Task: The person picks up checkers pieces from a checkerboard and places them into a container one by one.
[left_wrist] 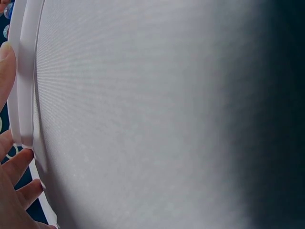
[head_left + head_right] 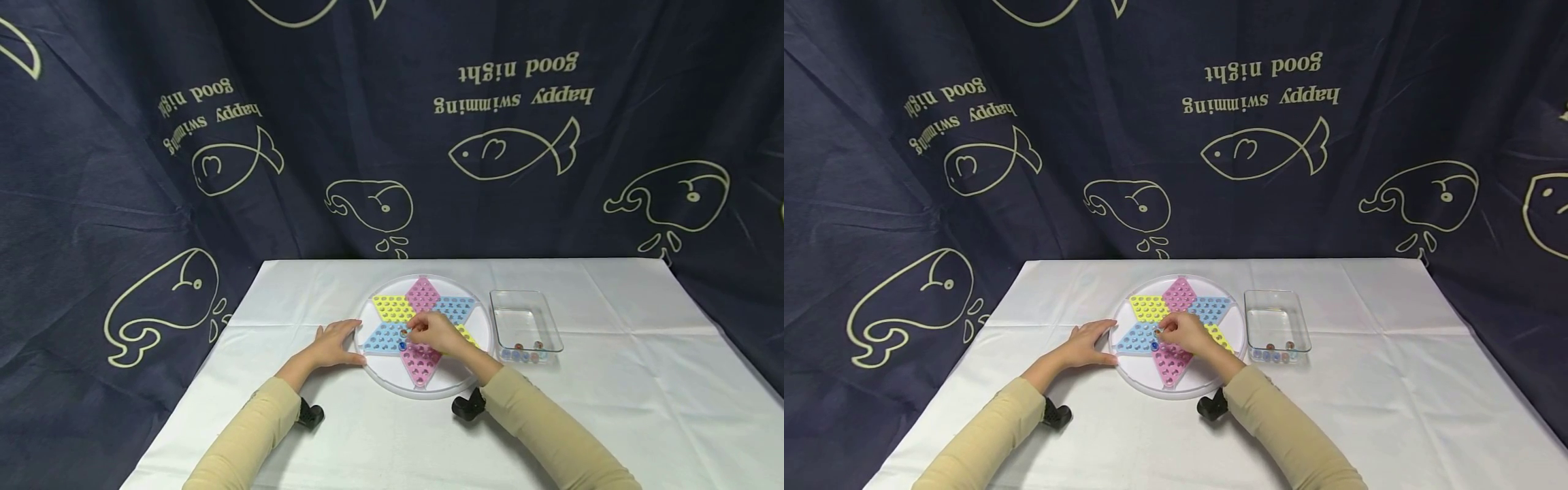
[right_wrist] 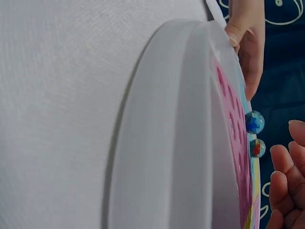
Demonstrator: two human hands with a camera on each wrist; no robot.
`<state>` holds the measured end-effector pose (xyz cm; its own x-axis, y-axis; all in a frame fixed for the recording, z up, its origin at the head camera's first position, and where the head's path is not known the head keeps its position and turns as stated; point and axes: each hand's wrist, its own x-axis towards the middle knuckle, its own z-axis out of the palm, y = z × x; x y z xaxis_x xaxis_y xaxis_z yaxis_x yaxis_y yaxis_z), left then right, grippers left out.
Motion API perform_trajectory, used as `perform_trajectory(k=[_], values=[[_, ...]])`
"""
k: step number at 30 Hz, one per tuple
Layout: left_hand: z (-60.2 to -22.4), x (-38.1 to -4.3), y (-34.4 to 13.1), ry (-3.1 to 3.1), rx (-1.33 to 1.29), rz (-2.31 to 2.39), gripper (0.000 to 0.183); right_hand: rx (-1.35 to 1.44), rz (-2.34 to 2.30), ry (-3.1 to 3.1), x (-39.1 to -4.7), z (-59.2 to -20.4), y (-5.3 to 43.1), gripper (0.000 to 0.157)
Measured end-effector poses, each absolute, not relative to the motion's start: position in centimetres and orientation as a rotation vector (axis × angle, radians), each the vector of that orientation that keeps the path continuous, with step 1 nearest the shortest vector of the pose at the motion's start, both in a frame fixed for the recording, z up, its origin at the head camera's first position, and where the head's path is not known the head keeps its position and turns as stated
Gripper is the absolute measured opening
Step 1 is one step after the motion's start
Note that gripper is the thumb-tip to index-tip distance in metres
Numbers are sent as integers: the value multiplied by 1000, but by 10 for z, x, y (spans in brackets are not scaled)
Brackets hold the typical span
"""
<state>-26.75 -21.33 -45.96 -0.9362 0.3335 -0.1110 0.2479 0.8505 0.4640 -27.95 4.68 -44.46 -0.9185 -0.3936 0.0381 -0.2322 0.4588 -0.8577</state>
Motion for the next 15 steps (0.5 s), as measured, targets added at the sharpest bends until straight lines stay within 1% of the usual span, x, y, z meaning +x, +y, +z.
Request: perform_trajectory(k=[11,15], values=[[-458,-266,-213,2837,452,686,90,-609,-1330,2593,-278,-450,37,19],[-458,-267,-212,2840,444,677,91,-585,-1292,2603,-276,-450,34,17]])
